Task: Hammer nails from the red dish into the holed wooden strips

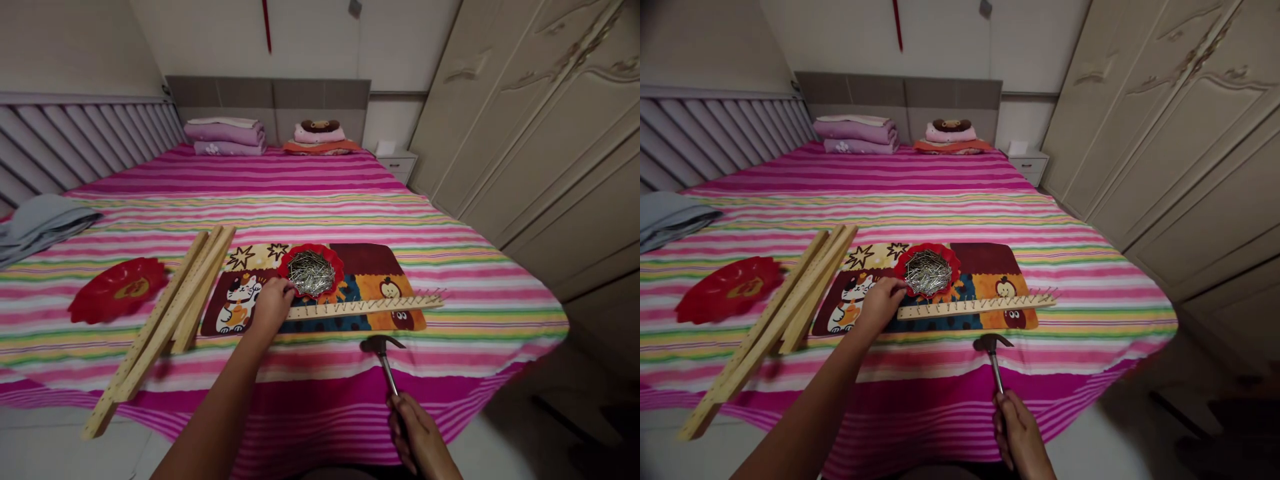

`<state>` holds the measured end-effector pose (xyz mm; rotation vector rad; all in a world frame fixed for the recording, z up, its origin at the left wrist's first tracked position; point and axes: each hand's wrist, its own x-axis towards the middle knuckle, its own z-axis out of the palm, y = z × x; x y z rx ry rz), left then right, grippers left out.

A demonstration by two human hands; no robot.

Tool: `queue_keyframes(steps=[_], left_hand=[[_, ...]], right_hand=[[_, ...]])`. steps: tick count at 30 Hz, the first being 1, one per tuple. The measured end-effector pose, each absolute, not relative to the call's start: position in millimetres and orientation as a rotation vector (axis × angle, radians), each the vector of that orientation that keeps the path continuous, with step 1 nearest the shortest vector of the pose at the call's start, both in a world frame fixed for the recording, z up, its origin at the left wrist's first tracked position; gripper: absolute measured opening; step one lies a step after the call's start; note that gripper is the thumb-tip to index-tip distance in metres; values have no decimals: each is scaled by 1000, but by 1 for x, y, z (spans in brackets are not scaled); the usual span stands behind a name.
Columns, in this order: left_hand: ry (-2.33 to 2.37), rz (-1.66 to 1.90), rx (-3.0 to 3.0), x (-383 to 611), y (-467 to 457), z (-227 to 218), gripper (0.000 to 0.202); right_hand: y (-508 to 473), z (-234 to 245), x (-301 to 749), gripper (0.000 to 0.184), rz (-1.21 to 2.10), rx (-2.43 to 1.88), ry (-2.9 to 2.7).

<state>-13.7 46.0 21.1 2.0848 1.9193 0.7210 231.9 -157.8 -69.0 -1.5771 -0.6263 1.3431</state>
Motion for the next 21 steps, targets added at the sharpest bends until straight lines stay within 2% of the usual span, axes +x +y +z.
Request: queue_keyframes(steps=[6,10,15,21], left_hand=[[2050,311,2214,20,81,25,16],[2081,249,2196,20,87,26,19],[1969,458,2085,2,86,30,18],[1600,941,1428,-15,77,31,7]], right_hand=[[-159,-68,232,40,1379,-1560,-597],[-159,-68,234,41,1400,-1570,-591],[-158,-69,234,39,1377,-1566,-564],[-158,-72,232,38,1355,-1566,-558]])
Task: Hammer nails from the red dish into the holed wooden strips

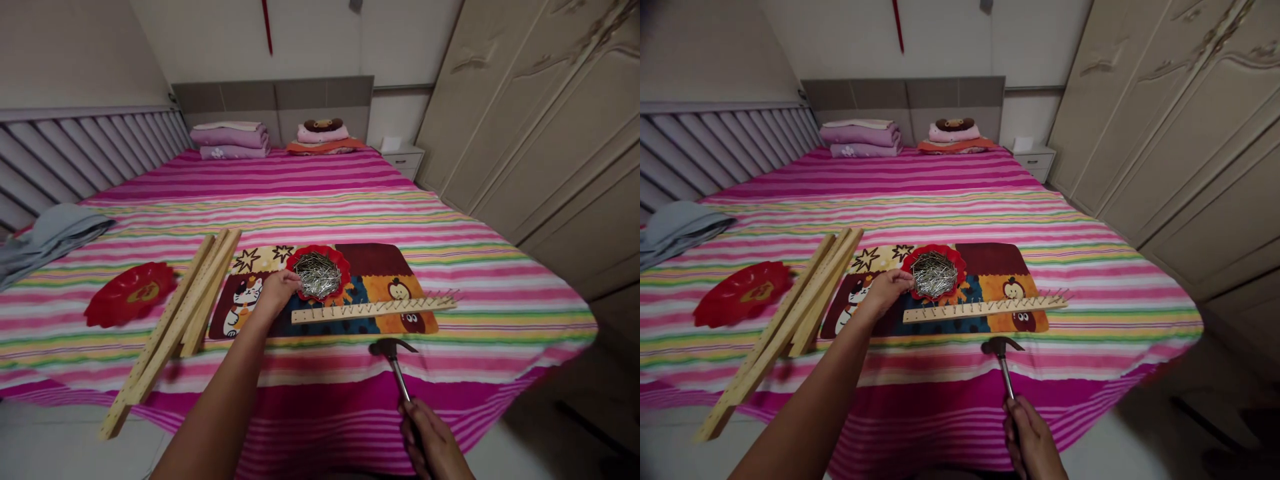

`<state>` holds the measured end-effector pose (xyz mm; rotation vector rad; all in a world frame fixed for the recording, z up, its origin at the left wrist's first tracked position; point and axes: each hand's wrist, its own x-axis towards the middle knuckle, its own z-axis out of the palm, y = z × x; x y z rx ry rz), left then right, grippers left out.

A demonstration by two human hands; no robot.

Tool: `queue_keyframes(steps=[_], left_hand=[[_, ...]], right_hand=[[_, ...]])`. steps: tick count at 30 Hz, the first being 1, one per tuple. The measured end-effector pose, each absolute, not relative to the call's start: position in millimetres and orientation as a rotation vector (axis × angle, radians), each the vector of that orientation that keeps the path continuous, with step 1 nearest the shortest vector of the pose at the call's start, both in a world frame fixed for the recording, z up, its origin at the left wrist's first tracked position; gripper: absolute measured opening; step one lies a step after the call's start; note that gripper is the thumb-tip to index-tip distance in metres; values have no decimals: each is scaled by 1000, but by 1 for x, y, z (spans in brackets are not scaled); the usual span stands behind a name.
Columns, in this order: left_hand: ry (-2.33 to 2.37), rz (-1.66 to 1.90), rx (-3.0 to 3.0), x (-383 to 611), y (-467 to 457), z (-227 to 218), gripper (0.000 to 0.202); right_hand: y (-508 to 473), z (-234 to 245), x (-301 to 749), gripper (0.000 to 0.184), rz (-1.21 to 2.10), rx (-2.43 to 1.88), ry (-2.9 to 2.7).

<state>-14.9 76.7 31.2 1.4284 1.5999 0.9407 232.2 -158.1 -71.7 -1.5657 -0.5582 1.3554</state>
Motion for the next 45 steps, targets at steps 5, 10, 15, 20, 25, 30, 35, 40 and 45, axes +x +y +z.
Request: queue_keyframes(steps=[5,10,15,20,25,30,35,40,45], left_hand=[[1373,1048,1102,-23,64,31,26],[1282,1031,986,-31,50,33,23],[1227,997,885,-33,31,34,29],[1305,1059,979,-28,24,22,28],[1349,1115,1073,-18,26,5,27],[1415,1175,1122,-12,28,-6,21],[1516,1139,1250,-11,27,-9,18],[1598,1076,1442,-12,25,-10,14],[1645,994,1567,-11,23,-5,11]], right_hand=[[-157,-74,232,39,1348,-1554,-577],[-156,-77,237,47,1417,-1550,-604],[-156,-87,242,52,1413,-1586,-597],[-158,-95,244,48,1423,-1562,-608],[-158,-96,245,49,1425,-1564,-607],[-159,-95,245,48,1422,-1575,-627],[-159,-95,246,48,1407,-1570,-633],[-159,-94,245,48,1416,-1574,-616],[-159,-94,244,47,1408,-1570,-637]])
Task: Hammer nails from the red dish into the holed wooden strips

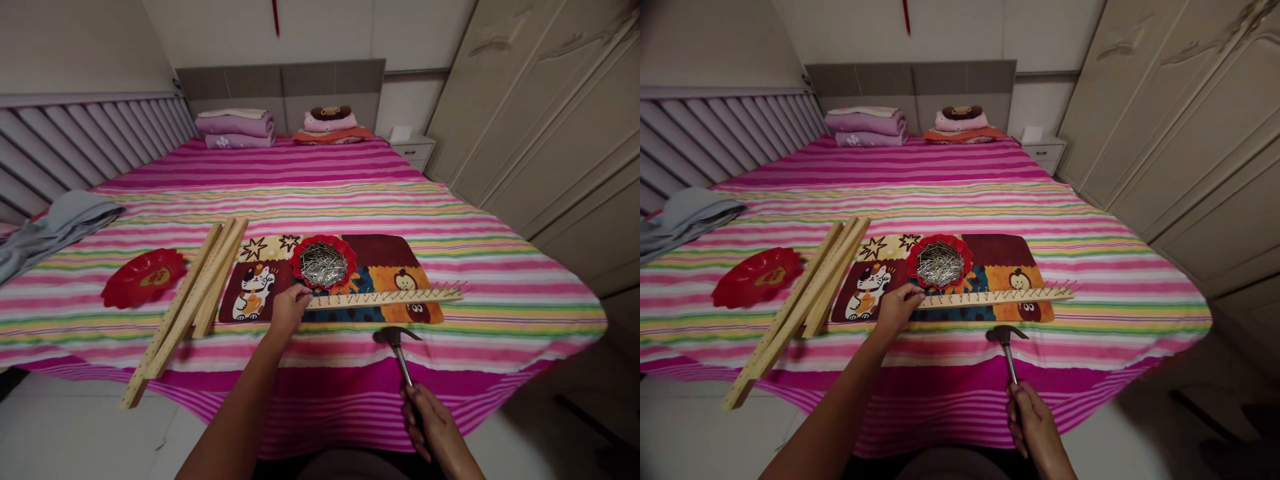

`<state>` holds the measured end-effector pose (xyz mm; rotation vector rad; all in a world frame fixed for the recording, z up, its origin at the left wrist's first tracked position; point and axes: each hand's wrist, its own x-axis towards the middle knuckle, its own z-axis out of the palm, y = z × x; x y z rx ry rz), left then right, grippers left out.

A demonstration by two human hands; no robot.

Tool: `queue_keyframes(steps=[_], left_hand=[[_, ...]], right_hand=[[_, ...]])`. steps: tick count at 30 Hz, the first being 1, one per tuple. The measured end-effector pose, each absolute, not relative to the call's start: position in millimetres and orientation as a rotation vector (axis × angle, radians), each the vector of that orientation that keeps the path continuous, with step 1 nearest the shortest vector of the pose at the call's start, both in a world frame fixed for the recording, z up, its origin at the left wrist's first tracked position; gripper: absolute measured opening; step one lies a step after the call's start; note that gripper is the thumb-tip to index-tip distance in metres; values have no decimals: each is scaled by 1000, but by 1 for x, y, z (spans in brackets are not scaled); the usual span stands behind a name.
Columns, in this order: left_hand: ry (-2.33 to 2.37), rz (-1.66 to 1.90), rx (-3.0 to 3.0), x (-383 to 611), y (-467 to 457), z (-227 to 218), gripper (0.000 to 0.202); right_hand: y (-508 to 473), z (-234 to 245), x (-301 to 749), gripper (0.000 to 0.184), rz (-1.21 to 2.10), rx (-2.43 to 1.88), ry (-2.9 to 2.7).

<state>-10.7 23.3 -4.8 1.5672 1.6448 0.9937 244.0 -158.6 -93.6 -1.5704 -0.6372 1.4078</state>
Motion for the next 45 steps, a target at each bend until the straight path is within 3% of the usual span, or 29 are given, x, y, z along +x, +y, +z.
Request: queue_keyframes(steps=[15,23,27,31,36,40,45], left_hand=[[1823,952,1640,-21,39,12,17],[2210,282,2061,12,74,34,25],[2280,186,1976,23,79,36,22],[2207,316,1829,15,84,31,12],[1731,838,1498,-8,80,22,9],[1460,1133,1183,-20,66,27,19],[1394,1198,1020,-34,43,36,28]], right_hand=[[-160,-94,244,48,1410,-1580,-646],[-160,-92,244,45,1435,-1580,-627],[-159,-90,244,46,1452,-1584,-605],[-159,-82,241,45,1421,-1586,-600],[-158,-76,237,41,1392,-1577,-582],[-158,-83,241,44,1448,-1578,-573],[-158,-89,243,45,1418,-1577,-621]])
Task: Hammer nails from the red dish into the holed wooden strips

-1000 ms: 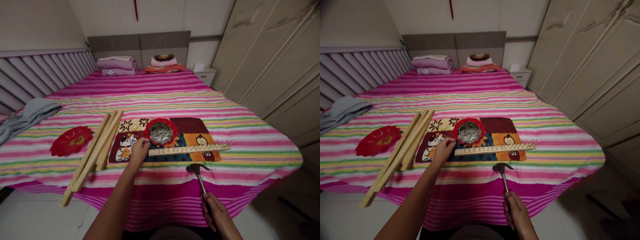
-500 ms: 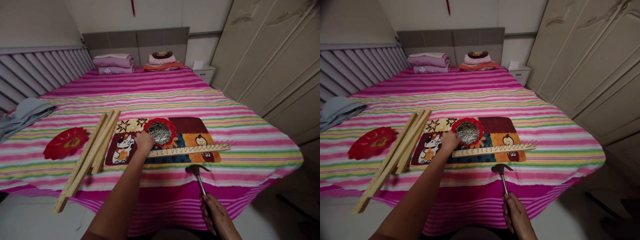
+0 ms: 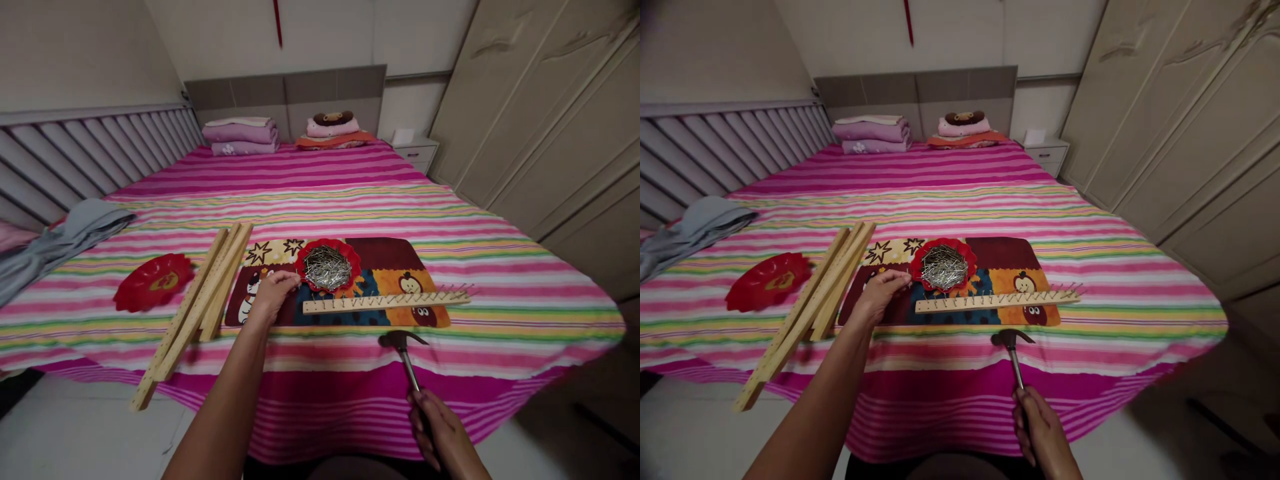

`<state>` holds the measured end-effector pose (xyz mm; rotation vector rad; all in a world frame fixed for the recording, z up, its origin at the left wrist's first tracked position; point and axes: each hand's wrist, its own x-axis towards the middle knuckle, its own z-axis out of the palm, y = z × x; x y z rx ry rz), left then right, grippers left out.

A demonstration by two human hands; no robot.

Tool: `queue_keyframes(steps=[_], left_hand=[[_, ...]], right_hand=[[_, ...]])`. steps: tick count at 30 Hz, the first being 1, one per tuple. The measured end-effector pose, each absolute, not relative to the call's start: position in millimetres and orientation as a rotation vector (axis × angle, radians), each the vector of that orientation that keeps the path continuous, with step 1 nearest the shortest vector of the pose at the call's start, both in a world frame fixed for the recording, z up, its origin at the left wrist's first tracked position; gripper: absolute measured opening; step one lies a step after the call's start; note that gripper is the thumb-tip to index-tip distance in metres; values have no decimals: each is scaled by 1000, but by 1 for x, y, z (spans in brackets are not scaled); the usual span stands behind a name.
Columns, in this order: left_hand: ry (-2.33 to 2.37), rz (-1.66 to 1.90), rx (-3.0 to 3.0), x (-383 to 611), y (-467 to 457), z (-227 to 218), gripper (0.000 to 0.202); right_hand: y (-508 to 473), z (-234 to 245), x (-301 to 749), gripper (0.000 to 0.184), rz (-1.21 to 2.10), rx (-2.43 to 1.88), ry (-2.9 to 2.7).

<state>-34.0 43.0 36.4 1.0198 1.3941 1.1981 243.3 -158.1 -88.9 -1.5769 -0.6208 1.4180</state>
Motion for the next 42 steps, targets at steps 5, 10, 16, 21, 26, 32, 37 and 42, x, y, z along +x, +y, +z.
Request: queue_keyframes(steps=[5,10,16,21,26,32,37,42], left_hand=[[1414,1128,1062,-37,20,19,28],[1488,1163,1228,-21,10,0,17],[1603,1111,1325,-8,7,-6,9],[1639,1091,1403,-7,6,-7,7],[1704,1037,1510,-7,5,-10,8],[1747,974,1667,-7,3,-15,10],[1751,979,1787,-3,2,-15,10],[1731,1018,1746,-6,0,-20,7]], right_hand=[[-158,-77,237,41,1363,-1572,-605],[-159,-69,233,39,1344,-1561,-598],[-159,-78,238,41,1385,-1554,-597],[-158,-80,239,41,1393,-1572,-582],[-158,-74,236,41,1378,-1576,-579],[-159,-70,234,39,1366,-1558,-576],[-158,-77,237,40,1364,-1576,-597],[-158,-85,242,44,1408,-1574,-622]])
